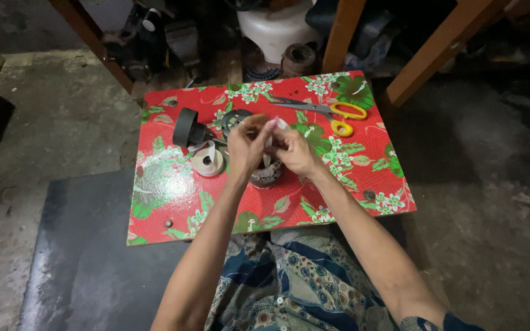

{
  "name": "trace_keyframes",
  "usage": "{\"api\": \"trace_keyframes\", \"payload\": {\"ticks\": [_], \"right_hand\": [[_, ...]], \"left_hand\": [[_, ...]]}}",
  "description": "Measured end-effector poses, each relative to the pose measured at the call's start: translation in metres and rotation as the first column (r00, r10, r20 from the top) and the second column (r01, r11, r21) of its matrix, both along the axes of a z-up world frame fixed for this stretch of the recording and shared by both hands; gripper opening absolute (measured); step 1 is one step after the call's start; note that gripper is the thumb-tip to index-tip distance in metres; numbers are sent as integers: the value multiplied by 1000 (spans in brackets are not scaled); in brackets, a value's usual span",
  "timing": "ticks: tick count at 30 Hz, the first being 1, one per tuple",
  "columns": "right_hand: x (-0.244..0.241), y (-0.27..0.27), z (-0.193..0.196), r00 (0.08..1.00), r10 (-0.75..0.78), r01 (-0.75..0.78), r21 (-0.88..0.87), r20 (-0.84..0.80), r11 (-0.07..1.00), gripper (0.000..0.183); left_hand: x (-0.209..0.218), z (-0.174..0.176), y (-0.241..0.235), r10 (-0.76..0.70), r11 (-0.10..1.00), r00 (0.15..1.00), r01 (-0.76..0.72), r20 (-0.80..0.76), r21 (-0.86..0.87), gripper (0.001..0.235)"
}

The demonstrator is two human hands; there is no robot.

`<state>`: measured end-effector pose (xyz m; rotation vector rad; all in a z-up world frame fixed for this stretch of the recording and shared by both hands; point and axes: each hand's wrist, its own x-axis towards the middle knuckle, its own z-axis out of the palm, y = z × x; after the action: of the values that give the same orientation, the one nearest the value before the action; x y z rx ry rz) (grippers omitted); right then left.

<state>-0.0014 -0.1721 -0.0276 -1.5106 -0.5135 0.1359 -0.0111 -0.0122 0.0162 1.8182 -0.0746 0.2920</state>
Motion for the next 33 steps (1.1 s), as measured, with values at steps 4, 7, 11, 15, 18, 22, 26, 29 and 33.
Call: {"api": "trace_keyframes", "payload": {"ticks": [4, 7, 11, 15, 18, 22, 26, 29, 33], "right_hand": [[2, -2, -3, 998, 28, -26, -32, 61, 999, 11], [6, -1, -2, 991, 69, -63, -51, 113, 997, 8], [6, -2, -2, 995, 80, -79, -22, 59, 997, 9], [7, -4, -4, 994, 86, -86, -6, 68, 996, 8], [12, -4, -8, 995, 69, -67, -34, 77, 997, 10], [15, -2, -15, 997, 76, -76, 33, 18, 997, 10], [16, 0, -18, 999, 15, -14, -33, 30, 999, 9], [17, 3, -16, 1000, -12, 13, -62, 21, 998, 9], [12, 10, -18, 995, -96, 95, -18, -34, 995, 11]], "left_hand": [[-44, -13, 10, -94, 942, 826, -107, 556, 318, 95], [-82, -31, 10, -52, 918, 836, -175, 546, 356, 94], [-91, -47, 7, -94, 878, 786, -223, 610, 423, 47], [-83, -51, 8, -116, 853, 751, -260, 650, 453, 34], [-81, -51, 8, -124, 831, 772, -262, 624, 490, 32], [-83, -49, 5, -106, 831, 795, -259, 598, 492, 31], [-84, -47, 2, -79, 889, 815, -204, 574, 411, 29], [-82, -45, 6, -75, 910, 859, -148, 506, 387, 31], [-74, -43, 15, -119, 916, 866, -92, 486, 390, 30]]}}
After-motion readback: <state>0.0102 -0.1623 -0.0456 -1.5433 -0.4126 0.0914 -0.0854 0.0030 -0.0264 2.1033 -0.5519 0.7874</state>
